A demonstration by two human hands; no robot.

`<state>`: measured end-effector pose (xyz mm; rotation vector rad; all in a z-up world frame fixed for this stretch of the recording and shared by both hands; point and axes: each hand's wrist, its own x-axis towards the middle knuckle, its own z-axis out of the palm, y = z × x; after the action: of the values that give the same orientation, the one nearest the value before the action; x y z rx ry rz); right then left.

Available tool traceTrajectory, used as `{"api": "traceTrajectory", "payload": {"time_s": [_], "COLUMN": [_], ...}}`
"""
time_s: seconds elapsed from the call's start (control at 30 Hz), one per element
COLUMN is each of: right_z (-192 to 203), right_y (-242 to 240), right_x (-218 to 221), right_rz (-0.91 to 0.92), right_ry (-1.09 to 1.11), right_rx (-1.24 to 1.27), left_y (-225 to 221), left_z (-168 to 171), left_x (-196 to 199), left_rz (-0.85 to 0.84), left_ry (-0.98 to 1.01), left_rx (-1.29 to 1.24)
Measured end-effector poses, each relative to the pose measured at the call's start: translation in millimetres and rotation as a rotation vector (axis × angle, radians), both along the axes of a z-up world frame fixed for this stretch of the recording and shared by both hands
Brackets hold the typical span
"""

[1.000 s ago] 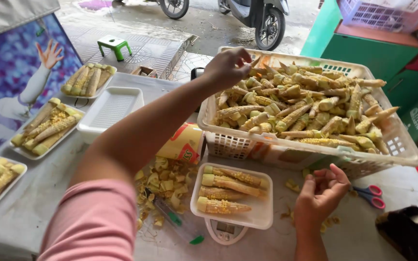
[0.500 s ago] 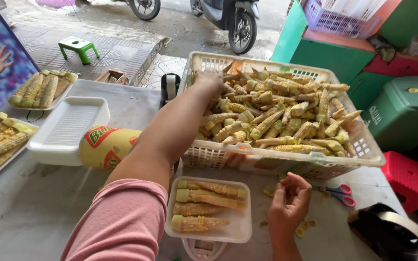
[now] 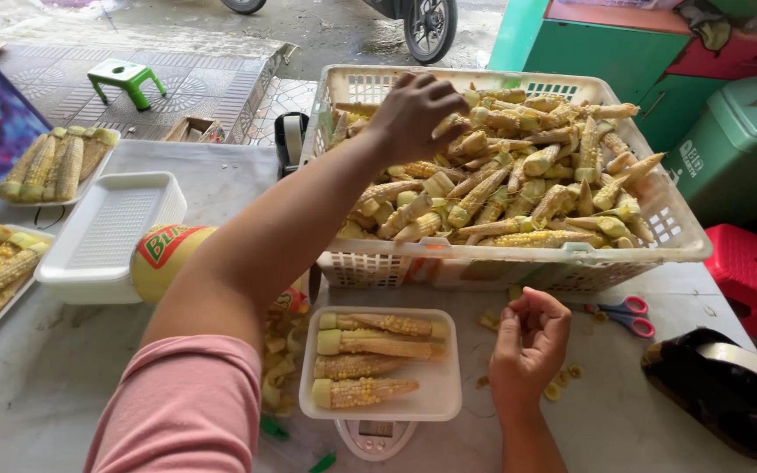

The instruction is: Peeling, trimming, and weighing baby corn for packaging in a production facility.

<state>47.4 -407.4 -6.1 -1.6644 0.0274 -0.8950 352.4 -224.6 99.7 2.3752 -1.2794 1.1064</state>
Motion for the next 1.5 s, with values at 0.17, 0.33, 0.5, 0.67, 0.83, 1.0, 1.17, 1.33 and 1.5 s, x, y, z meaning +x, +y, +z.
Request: {"api": "traceTrajectory", "payload": {"time_s": [0.17, 0.33, 0.5, 0.67, 0.83, 1.0, 1.17, 1.33, 1.5], "right_z": [-6.9, -7.2, -12.6, -11.7, -11.1, -11.5, -7.8, -8.8, -7.3], "right_y": [-1.8, -3.0, -3.0, -0.4, -0.5, -0.1, 1.6, 0.9, 0.6], "right_x": [2.4, 2.6, 4.4, 3.4, 3.8, 5.0, 3.5, 3.5, 3.6], "right_rz": [0.011, 0.017, 0.027, 0.033, 0.045, 0.047, 0.044, 0.041, 0.048], "right_ry": [0.000, 0.054, 0.035, 0.036, 0.032, 0.034, 0.044, 0.059, 0.063], "right_rx": [-0.011, -0.011, -0.002, 0.015, 0.005, 0.006, 0.003, -0.003, 0.025], "left_y": [-31.1, -40.3, -32.6, -2.6, 1.4, -8.5, 2.7, 13.9, 31.8], "left_z": [9.3, -19.6, 5.5, 14.6, 19.2, 37.4, 46.6, 55.3, 18.8], "left_x": [-43.9, -31.4, -35.0, -11.1, -24.6, -57.8, -57.5, -62.3, -3.9], "left_rz": [-0.257, -0.121, -0.049, 0.081, -0.059, -0.036, -0.042, -0.121, -0.165], "left_ry": [-0.047, 0.301, 0.425, 0.196, 0.293, 0.781, 1.130, 1.199, 0.921], "left_rx": [0.154, 0.291, 0.259, 0.123, 0.026, 0.367, 0.379, 0.312, -0.205]}}
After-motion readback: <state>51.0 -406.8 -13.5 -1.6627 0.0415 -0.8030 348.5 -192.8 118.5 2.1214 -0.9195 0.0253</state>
